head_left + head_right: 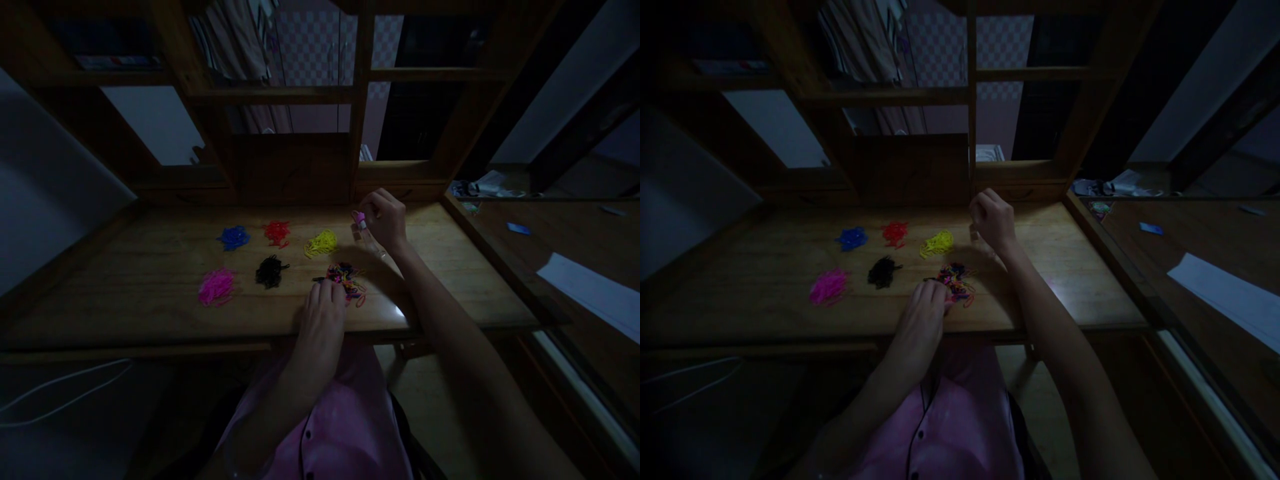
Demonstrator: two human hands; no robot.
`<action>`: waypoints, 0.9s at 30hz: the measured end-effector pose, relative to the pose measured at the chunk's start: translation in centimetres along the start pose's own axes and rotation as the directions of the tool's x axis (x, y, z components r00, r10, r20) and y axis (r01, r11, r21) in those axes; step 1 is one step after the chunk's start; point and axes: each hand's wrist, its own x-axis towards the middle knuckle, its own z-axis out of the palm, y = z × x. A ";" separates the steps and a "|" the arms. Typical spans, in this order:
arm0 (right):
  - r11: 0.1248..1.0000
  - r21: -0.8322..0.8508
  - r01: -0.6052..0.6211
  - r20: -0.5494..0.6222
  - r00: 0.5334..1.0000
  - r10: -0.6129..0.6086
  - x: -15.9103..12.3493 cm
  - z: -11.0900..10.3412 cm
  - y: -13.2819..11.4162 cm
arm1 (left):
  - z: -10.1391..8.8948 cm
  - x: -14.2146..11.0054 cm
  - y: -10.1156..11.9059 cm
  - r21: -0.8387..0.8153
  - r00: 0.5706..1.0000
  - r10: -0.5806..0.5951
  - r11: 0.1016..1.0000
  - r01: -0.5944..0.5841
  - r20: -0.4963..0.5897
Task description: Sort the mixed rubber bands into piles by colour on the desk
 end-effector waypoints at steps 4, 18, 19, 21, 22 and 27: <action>1.000 0.000 -0.008 0.006 1.000 0.008 0.0 0.0 -0.1 | -1.2 0.5 0.3 -0.205 0.996 -0.070 0.977 0.058 -0.048; 1.000 0.017 0.009 -0.001 1.000 -0.009 -0.1 0.0 0.1 | -0.7 1.7 0.7 -0.422 0.971 0.239 0.883 -0.205 0.027; 1.000 0.017 0.006 -0.002 1.000 -0.006 -0.1 0.0 0.0 | -0.3 1.6 0.9 -0.432 0.974 0.226 0.881 -0.192 0.029; 1.000 0.016 0.000 0.000 1.000 0.000 -0.1 -0.1 0.0 | 0.4 1.6 1.0 -0.439 0.984 0.174 0.887 -0.143 0.030; 1.000 0.016 0.000 0.002 1.000 0.000 -0.1 -0.1 -0.1 | 0.7 1.6 1.1 -0.431 0.989 0.145 0.895 -0.118 0.029; 1.000 0.012 0.013 0.002 1.000 -0.013 -0.1 0.0 0.0 | 0.8 1.6 1.6 -0.275 0.995 0.077 0.960 -0.057 0.063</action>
